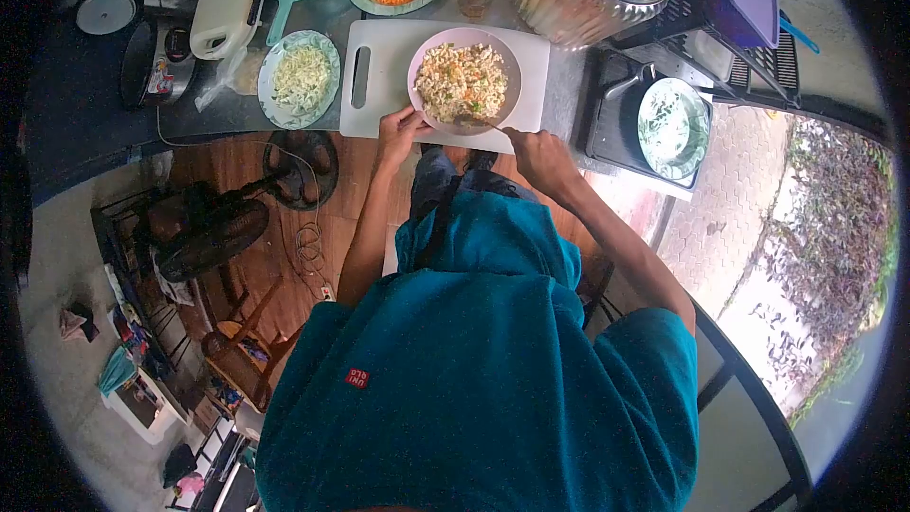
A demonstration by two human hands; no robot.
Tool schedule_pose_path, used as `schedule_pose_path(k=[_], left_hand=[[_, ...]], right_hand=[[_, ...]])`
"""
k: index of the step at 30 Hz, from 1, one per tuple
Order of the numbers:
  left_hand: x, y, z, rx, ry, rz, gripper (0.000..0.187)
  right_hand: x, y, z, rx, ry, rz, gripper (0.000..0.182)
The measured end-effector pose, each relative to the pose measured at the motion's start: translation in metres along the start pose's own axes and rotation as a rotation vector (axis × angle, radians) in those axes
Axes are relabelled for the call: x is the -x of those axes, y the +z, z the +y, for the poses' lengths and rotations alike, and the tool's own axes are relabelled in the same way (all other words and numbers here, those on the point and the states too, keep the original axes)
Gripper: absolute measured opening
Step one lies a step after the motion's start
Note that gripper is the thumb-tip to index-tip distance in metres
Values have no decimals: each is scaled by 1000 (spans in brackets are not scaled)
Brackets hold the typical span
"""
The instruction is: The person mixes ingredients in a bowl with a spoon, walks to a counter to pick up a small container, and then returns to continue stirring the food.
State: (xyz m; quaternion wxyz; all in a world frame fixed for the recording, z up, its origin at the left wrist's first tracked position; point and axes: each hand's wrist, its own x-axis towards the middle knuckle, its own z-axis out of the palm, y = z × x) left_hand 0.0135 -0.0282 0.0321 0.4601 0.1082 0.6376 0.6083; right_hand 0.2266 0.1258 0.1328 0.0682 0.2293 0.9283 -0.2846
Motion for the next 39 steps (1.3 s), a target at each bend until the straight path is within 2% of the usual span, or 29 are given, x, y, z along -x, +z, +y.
schedule_pose_path(k=[4,13,15,19,22,27,31,34,39], left_hand=[[1,-1,-5,5,54,-20,27],[2,1,-2,-38,49,10,27],[1,3,-3,-30,32,14,28],[1,0,-5,-11,23,25,28],[1,0,-5,-17,14,29,28],[1,-1,-7,-8,24,0,28],[1,2,-3,29,16,3,28],[2,2,-2,8,27,0,28],[3,1,0,-32,16,12,27]], right_hand=[[-5,13,6,84,51,8,37],[-1,-3,-29,-76,22,129,40],[-8,19,-22,96,-11,95,43],[-14,30,-19,124,60,62,45],[-14,22,-19,104,72,54,42],[-8,4,-30,-11,30,186,35],[-15,25,-34,-97,2,251,36],[-21,40,-41,29,77,181,35],[-19,46,-31,41,1,244,36]])
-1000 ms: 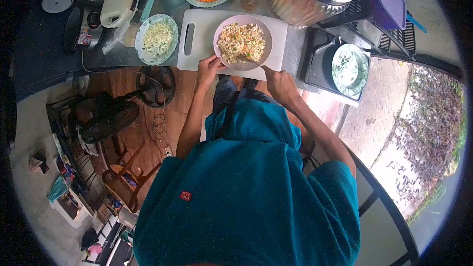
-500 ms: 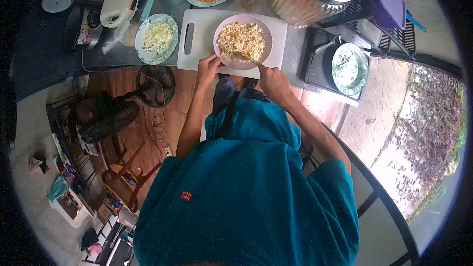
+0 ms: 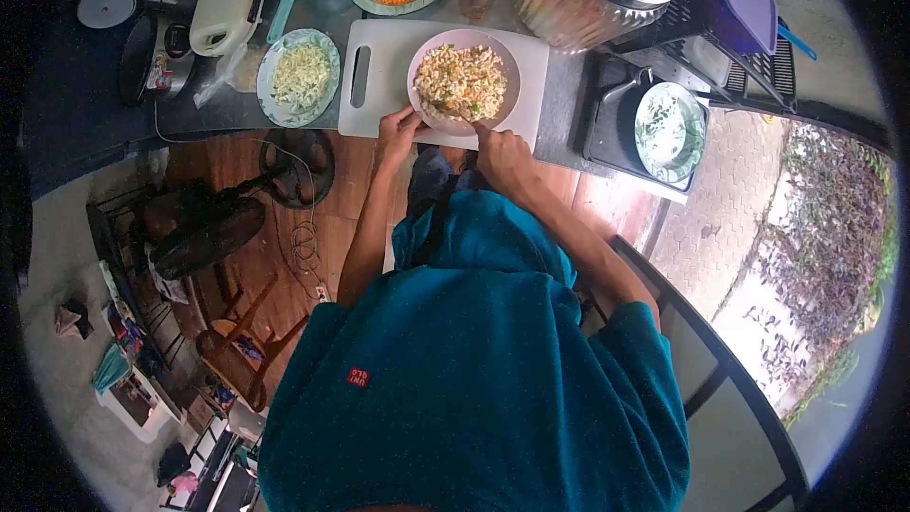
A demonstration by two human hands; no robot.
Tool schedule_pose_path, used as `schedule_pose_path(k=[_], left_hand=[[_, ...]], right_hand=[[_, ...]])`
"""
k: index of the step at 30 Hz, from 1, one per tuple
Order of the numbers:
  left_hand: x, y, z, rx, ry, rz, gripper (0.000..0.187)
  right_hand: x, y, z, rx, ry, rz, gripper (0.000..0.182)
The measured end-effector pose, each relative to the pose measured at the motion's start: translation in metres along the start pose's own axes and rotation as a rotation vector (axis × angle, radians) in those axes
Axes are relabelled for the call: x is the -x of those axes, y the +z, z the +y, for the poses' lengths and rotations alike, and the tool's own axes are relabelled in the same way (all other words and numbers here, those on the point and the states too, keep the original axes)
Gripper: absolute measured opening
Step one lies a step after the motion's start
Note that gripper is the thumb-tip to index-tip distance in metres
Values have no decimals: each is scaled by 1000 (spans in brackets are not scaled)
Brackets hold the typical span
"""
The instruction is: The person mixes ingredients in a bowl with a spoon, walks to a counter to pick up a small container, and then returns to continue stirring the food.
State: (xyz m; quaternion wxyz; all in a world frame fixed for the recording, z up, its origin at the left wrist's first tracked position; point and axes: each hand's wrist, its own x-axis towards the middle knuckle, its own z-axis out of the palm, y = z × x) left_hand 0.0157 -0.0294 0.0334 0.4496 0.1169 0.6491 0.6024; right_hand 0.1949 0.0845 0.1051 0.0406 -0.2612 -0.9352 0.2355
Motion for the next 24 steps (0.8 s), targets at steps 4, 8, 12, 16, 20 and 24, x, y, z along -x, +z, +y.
schedule_pose_path(k=[4,8,12,16,20,24], left_hand=[[-1,-1,-3,43,22,-10,27],[0,2,0,57,23,1,26],[-4,-1,-8,39,43,-2,25],[-1,0,-6,56,41,9,21],[-1,3,-5,101,47,19,20],[-3,-3,-6,5,45,6,21]], right_hand=[[-1,-15,-5,-61,32,9,36],[1,-6,-9,-44,7,44,35],[1,2,-4,-10,2,13,35],[-4,-33,-18,-167,84,-12,37],[0,-16,-2,-83,30,-34,34],[-12,-38,10,-148,-30,46,26]])
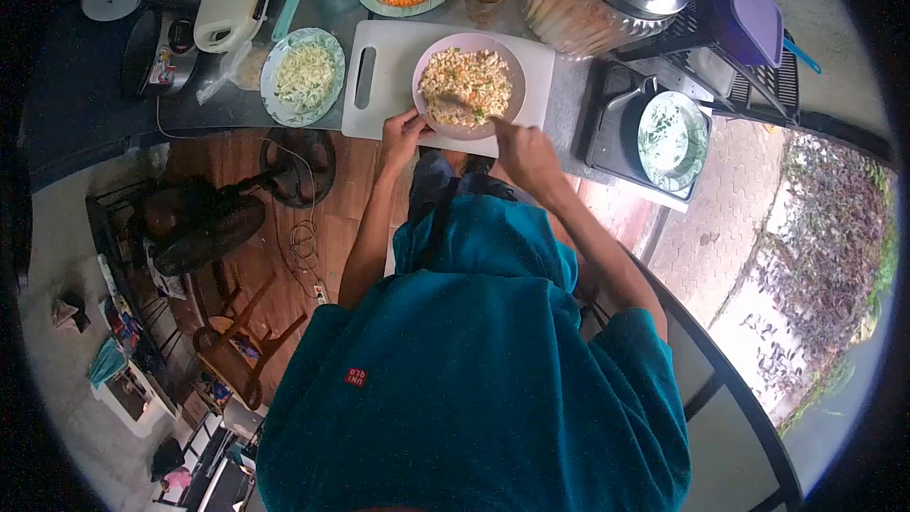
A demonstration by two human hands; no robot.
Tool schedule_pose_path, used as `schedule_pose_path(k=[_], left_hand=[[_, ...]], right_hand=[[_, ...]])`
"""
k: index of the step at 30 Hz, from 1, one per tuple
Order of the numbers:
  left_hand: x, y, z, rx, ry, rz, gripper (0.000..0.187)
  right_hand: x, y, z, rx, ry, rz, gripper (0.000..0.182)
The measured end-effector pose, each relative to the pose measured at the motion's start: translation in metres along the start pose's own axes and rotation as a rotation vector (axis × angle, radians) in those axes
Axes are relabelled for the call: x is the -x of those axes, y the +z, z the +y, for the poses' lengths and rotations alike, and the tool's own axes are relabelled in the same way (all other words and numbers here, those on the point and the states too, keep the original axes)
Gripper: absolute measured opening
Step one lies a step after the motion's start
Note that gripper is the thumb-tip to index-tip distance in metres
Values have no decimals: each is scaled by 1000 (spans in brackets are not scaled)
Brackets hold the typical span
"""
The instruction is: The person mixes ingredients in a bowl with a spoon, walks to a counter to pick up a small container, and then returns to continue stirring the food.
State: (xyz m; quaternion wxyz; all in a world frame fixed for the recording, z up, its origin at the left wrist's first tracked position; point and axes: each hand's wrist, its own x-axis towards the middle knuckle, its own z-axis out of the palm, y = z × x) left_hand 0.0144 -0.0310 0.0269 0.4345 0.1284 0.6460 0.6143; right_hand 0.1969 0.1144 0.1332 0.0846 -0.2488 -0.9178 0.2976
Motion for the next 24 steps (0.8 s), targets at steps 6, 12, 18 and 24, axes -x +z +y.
schedule_pose_path(k=[6,12,18,24], left_hand=[[-12,-7,18,-240,79,-32,24],[-47,-32,13,-348,68,-125,27],[-58,-33,36,-390,67,-134,27],[-66,-32,34,-410,54,-117,26]], right_hand=[[-67,-31,51,82,-58,-25,29],[-95,9,112,195,-357,47,31],[-87,-13,85,-6,-230,-187,33],[-49,-26,67,339,-204,-349,44]])
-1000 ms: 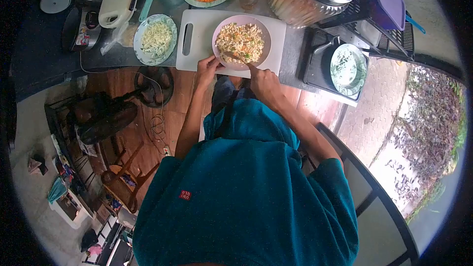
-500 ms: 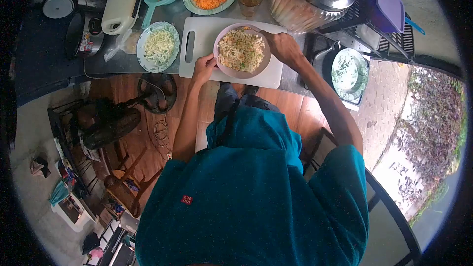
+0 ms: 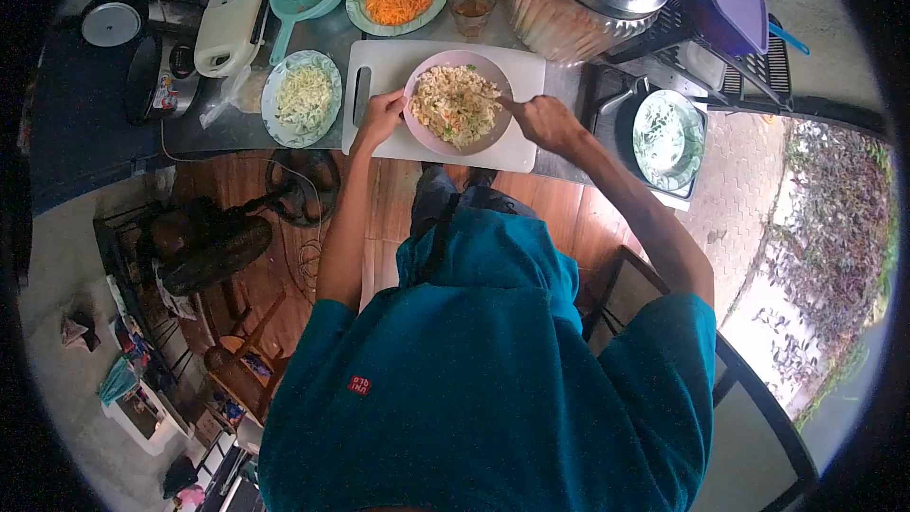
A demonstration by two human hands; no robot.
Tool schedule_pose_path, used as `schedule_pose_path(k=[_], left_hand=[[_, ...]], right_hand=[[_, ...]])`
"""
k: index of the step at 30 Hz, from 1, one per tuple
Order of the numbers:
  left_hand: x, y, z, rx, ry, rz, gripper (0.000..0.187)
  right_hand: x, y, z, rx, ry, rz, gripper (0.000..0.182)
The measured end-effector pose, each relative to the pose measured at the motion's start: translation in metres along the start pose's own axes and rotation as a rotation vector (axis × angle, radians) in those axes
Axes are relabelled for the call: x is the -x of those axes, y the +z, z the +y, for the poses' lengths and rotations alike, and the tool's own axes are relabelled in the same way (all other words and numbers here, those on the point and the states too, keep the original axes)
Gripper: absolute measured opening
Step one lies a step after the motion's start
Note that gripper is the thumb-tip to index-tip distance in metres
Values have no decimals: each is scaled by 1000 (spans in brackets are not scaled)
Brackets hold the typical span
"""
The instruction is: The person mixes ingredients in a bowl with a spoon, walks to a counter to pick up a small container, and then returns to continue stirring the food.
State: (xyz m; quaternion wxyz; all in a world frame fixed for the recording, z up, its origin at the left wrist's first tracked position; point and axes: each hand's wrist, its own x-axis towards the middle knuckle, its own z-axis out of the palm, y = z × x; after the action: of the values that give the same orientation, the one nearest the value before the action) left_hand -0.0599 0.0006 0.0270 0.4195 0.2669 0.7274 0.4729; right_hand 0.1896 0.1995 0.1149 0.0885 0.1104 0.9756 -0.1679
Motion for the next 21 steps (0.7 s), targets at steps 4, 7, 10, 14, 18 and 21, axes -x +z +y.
schedule_pose_path(k=[4,7,10,14,18,21], left_hand=[[1,0,3,37,-14,-10,25],[9,3,4,-38,-12,121,29],[32,15,-9,281,23,348,36],[74,48,-22,360,4,404,45],[96,84,-20,706,-116,215,46],[96,89,-18,720,-82,237,43]], right_hand=[[2,11,-15,24,27,22,49],[-3,3,-7,-83,14,104,44],[1,-16,-10,-114,83,194,36],[-6,5,17,-86,128,274,34],[-17,16,9,-226,101,200,36],[-12,10,-11,-338,97,139,36]])
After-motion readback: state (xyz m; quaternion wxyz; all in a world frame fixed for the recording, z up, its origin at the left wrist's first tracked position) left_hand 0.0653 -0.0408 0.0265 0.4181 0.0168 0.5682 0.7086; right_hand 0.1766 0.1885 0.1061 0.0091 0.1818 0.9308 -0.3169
